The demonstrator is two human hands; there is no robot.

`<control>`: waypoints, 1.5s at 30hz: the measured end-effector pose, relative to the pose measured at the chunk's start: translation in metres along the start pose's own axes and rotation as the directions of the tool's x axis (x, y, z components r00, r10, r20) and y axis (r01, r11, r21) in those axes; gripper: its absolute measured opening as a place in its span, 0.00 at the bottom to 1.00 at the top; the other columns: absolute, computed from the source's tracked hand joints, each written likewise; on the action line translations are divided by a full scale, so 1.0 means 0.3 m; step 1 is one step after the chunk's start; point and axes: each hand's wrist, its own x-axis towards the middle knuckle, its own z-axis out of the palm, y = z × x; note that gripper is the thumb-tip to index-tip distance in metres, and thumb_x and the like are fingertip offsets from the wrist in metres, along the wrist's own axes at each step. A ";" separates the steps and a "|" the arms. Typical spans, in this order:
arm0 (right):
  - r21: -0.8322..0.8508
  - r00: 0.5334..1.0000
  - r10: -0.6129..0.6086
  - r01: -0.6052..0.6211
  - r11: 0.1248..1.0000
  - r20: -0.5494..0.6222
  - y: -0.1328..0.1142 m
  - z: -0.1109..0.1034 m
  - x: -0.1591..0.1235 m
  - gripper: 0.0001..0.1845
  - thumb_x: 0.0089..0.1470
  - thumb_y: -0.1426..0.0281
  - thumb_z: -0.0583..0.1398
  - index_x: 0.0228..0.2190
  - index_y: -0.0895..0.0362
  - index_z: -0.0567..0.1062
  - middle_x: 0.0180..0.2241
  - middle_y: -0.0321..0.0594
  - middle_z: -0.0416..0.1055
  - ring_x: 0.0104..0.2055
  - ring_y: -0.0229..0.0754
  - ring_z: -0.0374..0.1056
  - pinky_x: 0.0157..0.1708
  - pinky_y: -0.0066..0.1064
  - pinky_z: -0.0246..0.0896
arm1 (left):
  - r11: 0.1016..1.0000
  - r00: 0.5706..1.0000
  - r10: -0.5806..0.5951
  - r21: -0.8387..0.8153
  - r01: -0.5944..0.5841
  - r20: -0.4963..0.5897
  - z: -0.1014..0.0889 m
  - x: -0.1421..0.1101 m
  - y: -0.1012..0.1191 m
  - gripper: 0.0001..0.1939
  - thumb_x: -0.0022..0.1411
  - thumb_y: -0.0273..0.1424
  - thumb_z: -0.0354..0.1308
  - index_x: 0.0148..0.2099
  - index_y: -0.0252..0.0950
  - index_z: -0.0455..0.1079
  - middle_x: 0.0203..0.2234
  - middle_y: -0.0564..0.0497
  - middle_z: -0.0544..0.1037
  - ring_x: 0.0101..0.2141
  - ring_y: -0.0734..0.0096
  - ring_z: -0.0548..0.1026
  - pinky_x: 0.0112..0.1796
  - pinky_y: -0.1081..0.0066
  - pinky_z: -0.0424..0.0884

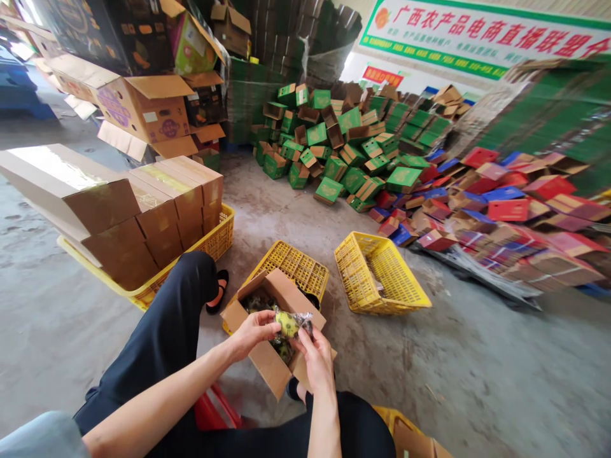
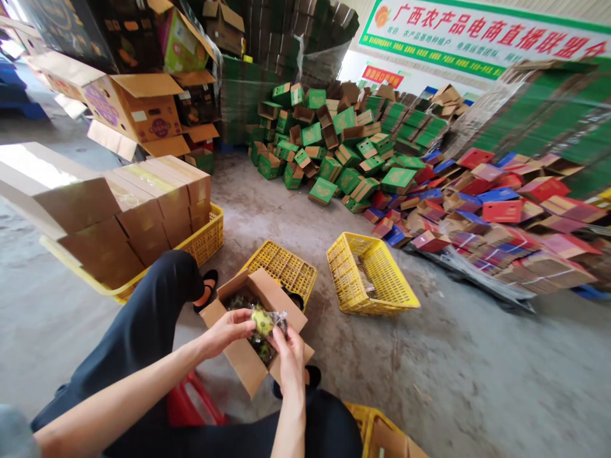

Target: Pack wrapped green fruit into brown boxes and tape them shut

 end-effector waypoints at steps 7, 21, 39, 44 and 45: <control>-0.013 1.000 -0.007 0.007 1.000 0.019 0.004 -0.009 0.005 0.22 0.50 0.54 0.71 0.45 0.50 0.84 0.48 0.42 0.82 0.48 0.54 0.77 0.45 0.42 0.74 | 0.999 0.999 0.018 0.034 -0.017 -0.032 0.001 -0.001 0.011 0.28 0.51 0.46 0.76 0.49 0.34 0.80 0.41 0.44 0.82 0.38 0.67 0.76 0.39 0.72 0.67; -0.089 0.988 -0.053 0.040 0.995 -0.147 0.031 -0.038 0.021 0.24 0.46 0.50 0.71 0.39 0.53 0.86 0.43 0.43 0.84 0.48 0.53 0.76 0.48 0.39 0.71 | 0.998 1.000 0.031 0.046 -0.031 -0.001 0.000 -0.008 0.020 0.29 0.51 0.46 0.76 0.50 0.33 0.79 0.42 0.44 0.80 0.38 0.66 0.76 0.39 0.72 0.69; -0.079 0.985 -0.105 0.095 0.992 -0.139 0.029 -0.022 0.027 0.30 0.50 0.53 0.71 0.53 0.48 0.80 0.59 0.43 0.76 0.63 0.54 0.68 0.64 0.46 0.63 | 0.985 0.990 0.133 0.118 -0.126 -0.050 0.041 -0.014 0.044 0.32 0.51 0.45 0.76 0.53 0.32 0.75 0.43 0.43 0.80 0.40 0.64 0.77 0.43 0.68 0.71; -0.149 0.990 -0.131 0.122 0.981 -0.048 0.008 -0.010 0.023 0.28 0.48 0.51 0.72 0.48 0.51 0.83 0.55 0.46 0.78 0.60 0.57 0.71 0.61 0.47 0.65 | 0.963 0.995 0.091 0.259 -0.080 -0.029 0.025 -0.011 0.022 0.34 0.50 0.43 0.76 0.54 0.32 0.74 0.42 0.43 0.80 0.38 0.64 0.77 0.41 0.67 0.71; -0.161 0.991 -0.129 0.124 0.979 -0.020 0.003 -0.008 0.020 0.27 0.48 0.51 0.72 0.47 0.51 0.84 0.53 0.46 0.79 0.58 0.57 0.73 0.60 0.47 0.67 | 0.959 0.997 0.076 0.276 -0.067 -0.022 0.021 -0.009 0.011 0.34 0.49 0.42 0.76 0.55 0.32 0.74 0.42 0.43 0.81 0.38 0.63 0.77 0.42 0.66 0.72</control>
